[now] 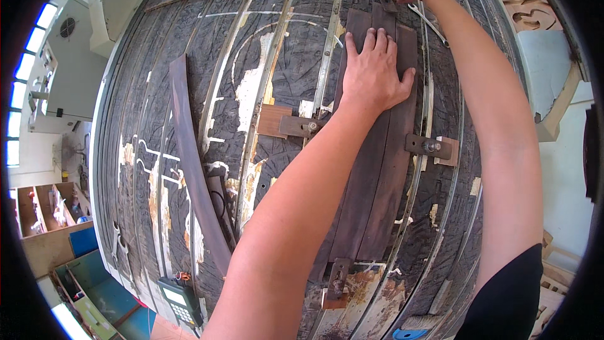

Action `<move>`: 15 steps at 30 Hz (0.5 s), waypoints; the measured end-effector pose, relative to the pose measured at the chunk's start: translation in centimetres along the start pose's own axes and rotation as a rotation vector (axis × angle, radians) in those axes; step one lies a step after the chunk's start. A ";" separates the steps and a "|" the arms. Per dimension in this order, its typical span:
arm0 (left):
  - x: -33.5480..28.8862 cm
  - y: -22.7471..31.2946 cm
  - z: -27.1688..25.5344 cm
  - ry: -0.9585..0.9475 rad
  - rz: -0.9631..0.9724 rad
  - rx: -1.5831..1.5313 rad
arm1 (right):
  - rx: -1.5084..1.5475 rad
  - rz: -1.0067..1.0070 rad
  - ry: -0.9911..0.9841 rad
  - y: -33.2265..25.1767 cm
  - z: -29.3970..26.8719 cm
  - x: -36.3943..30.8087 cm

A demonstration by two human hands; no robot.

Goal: Securing a wooden components assembly using a bench vise and clamps on a routing table, adjusting mechanical fixtures with a wrench, and operating a handheld CNC controller.

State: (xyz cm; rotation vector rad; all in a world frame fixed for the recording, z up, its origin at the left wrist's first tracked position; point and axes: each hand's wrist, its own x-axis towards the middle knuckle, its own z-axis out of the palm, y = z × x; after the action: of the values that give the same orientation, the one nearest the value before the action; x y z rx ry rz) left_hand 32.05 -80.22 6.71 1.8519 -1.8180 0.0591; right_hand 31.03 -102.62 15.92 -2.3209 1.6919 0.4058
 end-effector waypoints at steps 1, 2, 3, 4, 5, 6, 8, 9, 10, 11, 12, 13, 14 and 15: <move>0.1 0.2 0.1 -0.004 0.003 0.006 | 0.000 0.004 0.001 0.7 0.0 0.1; 0.2 0.1 0.1 -0.003 0.004 0.007 | 0.074 -0.003 0.216 1.8 0.1 0.8; 0.2 0.0 0.0 -0.005 0.000 0.002 | 0.151 -0.013 0.430 2.9 0.3 1.5; 0.7 0.7 0.3 -0.003 0.012 -0.025 | 0.141 0.007 0.440 6.4 1.3 4.2; 1.6 2.5 0.7 0.012 0.047 -0.070 | 0.092 -0.033 0.650 12.1 2.3 7.8; 2.2 3.6 0.9 0.027 0.068 -0.100 | 0.048 -0.097 0.845 15.3 2.5 9.5; 0.9 0.3 0.4 0.002 0.012 -0.009 | 0.204 -0.155 0.804 7.2 5.5 5.6; 0.8 0.0 0.1 0.009 0.008 -0.003 | 0.287 -0.154 0.796 5.2 5.2 3.1; 0.8 0.3 -0.1 0.018 0.013 -0.012 | 0.290 -0.153 0.799 4.9 4.6 2.7; 0.9 0.6 -0.5 0.021 0.018 -0.007 | 0.294 -0.163 0.727 4.7 3.9 2.5; 1.0 0.8 -1.0 0.023 0.023 -0.004 | 0.300 -0.175 0.657 4.4 3.1 2.1; 0.9 1.0 -0.3 0.012 0.025 -0.027 | 0.289 -0.160 0.648 4.8 3.9 3.0; 0.8 1.2 0.4 0.003 0.027 -0.044 | 0.179 -0.155 0.617 5.1 4.7 3.9; 0.7 1.3 1.0 -0.008 0.024 -0.065 | 0.069 -0.151 0.582 5.7 5.8 4.7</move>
State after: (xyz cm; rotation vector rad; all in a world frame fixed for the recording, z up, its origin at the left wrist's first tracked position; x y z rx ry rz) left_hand 30.59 -81.20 6.52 1.7880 -1.8260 0.0014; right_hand 26.52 -106.46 8.68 -2.6529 1.6888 -0.3917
